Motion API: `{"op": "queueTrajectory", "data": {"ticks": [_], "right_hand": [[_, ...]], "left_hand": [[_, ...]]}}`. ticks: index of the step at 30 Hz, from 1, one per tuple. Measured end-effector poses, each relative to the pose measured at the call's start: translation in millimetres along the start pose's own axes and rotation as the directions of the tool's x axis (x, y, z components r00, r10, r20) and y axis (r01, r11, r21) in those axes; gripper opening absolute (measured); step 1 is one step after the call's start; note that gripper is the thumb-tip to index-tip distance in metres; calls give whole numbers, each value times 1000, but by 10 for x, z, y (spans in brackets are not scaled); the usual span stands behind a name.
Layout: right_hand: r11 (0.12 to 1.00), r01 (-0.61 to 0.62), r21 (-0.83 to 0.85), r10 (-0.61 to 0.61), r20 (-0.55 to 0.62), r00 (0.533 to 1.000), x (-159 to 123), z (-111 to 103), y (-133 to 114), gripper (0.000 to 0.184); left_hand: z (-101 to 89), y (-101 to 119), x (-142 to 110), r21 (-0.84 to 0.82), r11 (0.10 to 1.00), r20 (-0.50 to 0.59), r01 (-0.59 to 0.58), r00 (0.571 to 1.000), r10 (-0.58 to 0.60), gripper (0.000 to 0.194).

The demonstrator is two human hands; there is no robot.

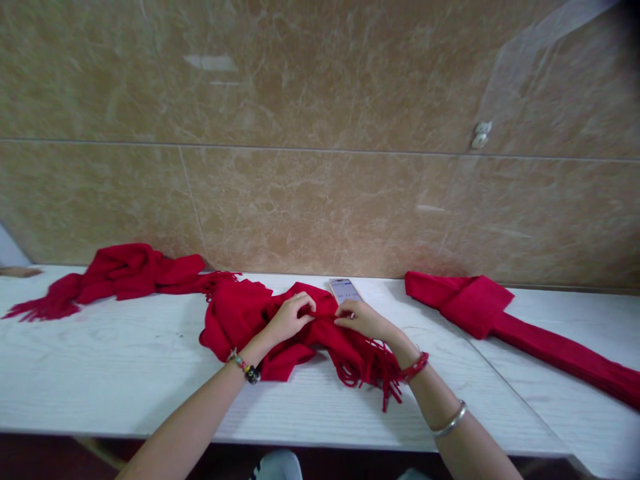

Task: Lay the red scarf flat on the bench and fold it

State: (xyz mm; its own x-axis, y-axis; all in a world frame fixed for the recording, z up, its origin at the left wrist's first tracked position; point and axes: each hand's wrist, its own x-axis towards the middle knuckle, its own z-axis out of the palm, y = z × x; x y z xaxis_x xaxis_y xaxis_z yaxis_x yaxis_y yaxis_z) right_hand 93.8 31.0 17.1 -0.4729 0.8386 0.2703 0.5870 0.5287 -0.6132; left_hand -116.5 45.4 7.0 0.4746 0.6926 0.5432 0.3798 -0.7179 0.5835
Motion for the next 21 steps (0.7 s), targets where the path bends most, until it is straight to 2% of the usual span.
{"op": "queueTrajectory", "data": {"ticks": [4,8,10,12,13,15,17,18,19,21], "right_hand": [[999,41,36,-36,-146,989,16,17,-61,12],[998,48,51,-28,-340,940,25,19,-124,13],[998,33,52,-10,-385,923,15,1,-141,14],[996,42,75,-13,-354,935,-13,-47,-147,14],[993,57,99,-25,-295,955,-32,-82,-147,15],[984,71,160,-58,-90,994,-74,-156,-139,18],[980,55,190,-68,65,996,-101,-213,-127,19],[980,49,192,-63,66,996,-105,-229,-121,20],[979,51,196,-55,16,998,-101,-236,-117,21],[971,66,229,-26,-175,984,-76,-230,-108,20]], "left_hand": [[-23,67,-16,31,999,6,8,1000,-8,9],[-54,98,-12,34,999,11,-2,1000,1,11],[-63,81,-2,21,999,-23,-24,999,25,14],[-78,46,8,-35,999,-82,-42,996,39,15],[-90,25,14,-81,996,-116,-40,993,31,15],[-124,-17,25,-167,986,-173,-20,985,-9,16],[-165,-51,36,-216,976,-213,3,976,-50,16],[-184,-62,40,-223,975,-225,12,972,-63,16],[-198,-69,44,-223,975,-231,19,970,-72,16],[-212,-74,44,-217,975,-215,54,971,-101,17]]}}
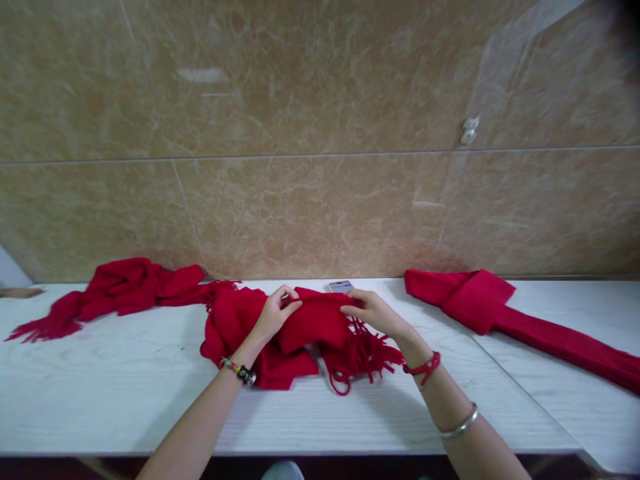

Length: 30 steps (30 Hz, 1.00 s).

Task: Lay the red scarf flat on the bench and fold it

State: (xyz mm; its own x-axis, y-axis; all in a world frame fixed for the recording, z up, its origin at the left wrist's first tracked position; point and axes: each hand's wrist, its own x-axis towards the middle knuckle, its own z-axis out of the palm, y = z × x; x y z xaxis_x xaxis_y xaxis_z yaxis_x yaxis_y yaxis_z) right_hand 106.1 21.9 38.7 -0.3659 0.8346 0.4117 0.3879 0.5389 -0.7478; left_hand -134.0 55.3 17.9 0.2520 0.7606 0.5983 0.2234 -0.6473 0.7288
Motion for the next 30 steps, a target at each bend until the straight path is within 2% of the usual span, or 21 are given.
{"op": "queueTrajectory", "data": {"ticks": [2,4,7,9,10,11,13,15,17,19,21,23,26,30], "right_hand": [[998,-1,70,13,-176,984,28,14,14,20],[992,-12,127,50,-303,952,45,10,30,22],[985,-24,170,100,-453,886,41,-57,57,26],[986,-46,160,121,-497,859,23,-134,80,28],[990,-65,123,116,-478,871,12,-175,93,28],[994,-84,64,104,-422,901,0,-211,105,27],[992,-103,-70,83,-252,964,-22,-249,119,25],[985,-65,-159,45,-126,991,-38,-218,110,32],[982,21,-186,-35,-71,997,-50,-116,72,45],[973,105,-204,-104,17,994,-57,21,19,49],[967,123,-222,-92,146,985,-59,148,-29,43],[963,104,-250,-45,230,972,-53,233,-59,26],[962,96,-257,-42,205,978,-38,299,-79,8],[967,104,-233,-103,18,995,-39,390,-127,3]], "left_hand": [[1,6,-10,39,998,53,40,998,-42,18],[3,17,-26,68,995,156,78,984,-88,21],[-11,40,-41,50,992,289,117,949,-126,26],[-25,55,-37,35,993,281,115,952,-120,27],[-28,62,-32,31,994,253,102,962,-107,27],[-27,67,-28,30,996,219,83,972,-88,25],[-7,76,-26,42,999,170,30,985,-37,22],[36,92,-39,85,995,204,-43,979,25,15],[92,121,-66,148,980,296,-131,951,83,9],[141,158,-96,184,961,395,-208,911,121,6],[169,192,-117,189,949,447,-251,883,144,7],[170,212,-120,199,946,455,-254,879,140,8],[124,201,-101,237,952,428,-192,900,75,7],[2,137,-54,235,967,454,-96,891,-22,15]]}}
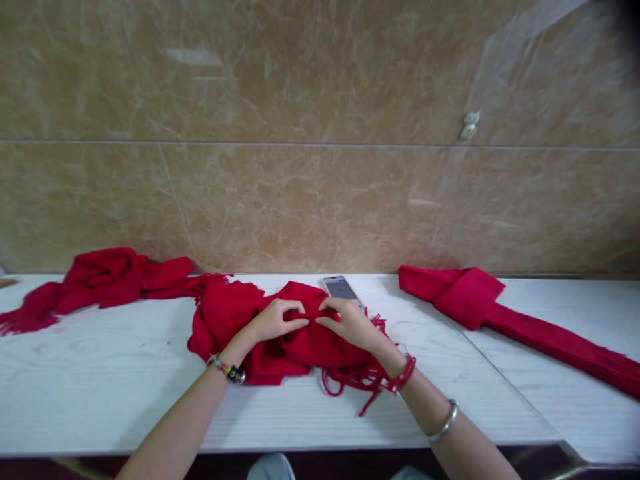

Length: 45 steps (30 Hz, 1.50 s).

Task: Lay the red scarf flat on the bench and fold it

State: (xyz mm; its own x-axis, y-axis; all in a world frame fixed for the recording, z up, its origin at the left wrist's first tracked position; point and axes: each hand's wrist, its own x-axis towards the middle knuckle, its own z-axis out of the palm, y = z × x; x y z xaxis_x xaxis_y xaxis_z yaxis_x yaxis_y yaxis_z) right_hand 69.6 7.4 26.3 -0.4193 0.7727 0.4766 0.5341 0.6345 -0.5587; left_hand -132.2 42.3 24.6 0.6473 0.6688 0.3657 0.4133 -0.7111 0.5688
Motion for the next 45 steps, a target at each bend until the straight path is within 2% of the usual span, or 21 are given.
{"op": "queueTrajectory", "data": {"ticks": [3,6,9,12,15,18,21,25,29,32,35,37,39,42,45], "right_hand": [[999,4,-50,-7,-65,998,-20,66,-70,3],[993,47,-108,-38,79,996,-41,91,-82,3],[987,65,-147,-32,215,976,-38,59,-23,5],[985,2,-175,23,143,989,-17,-29,61,10],[979,-53,-198,73,98,992,-9,-190,175,16],[952,-158,-263,194,119,974,-25,-390,382,19],[880,-315,-356,336,-2,942,-50,-523,667,22],[860,-347,-375,351,-59,934,-107,-474,990,34],[875,-316,-367,313,-69,947,-217,-326,1161,38],[886,-290,-362,288,-59,956,-296,-278,1243,40],[894,-277,-353,274,-61,960,-342,-278,1322,43],[898,-275,-344,265,-79,961,-356,-285,1374,47],[902,-272,-334,255,-96,962,-363,-287,1418,50],[911,-262,-318,240,-106,965,-359,-269,1464,49],[921,-247,-301,227,-100,969,-323,-231,1500,46]], "left_hand": [[-78,-74,-13,-33,999,-6,16,1000,-16,18],[-93,-125,-16,-51,998,-37,21,999,-23,16],[-41,-152,-6,-24,999,0,22,1000,-22,15],[2,-174,9,60,998,34,28,999,-30,16],[1,-211,15,196,980,18,38,999,-42,20],[5,-270,6,312,950,42,3,999,-17,18],[23,-356,-10,382,923,130,-47,991,-4,6],[-87,-545,-52,435,900,230,36,962,-150,10],[-352,-786,-142,447,886,154,120,966,-208,6],[-461,-882,-181,446,881,73,160,974,-213,7],[-454,-803,-157,356,918,-65,172,985,-159,15],[-436,-648,-126,172,970,-192,173,971,-139,25],[-429,-445,-97,-35,986,-269,163,949,-167,31],[-410,-166,-37,-178,973,-212,147,960,-184,30],[-328,-48,74,-126,985,-119,122,983,-137,24]]}}
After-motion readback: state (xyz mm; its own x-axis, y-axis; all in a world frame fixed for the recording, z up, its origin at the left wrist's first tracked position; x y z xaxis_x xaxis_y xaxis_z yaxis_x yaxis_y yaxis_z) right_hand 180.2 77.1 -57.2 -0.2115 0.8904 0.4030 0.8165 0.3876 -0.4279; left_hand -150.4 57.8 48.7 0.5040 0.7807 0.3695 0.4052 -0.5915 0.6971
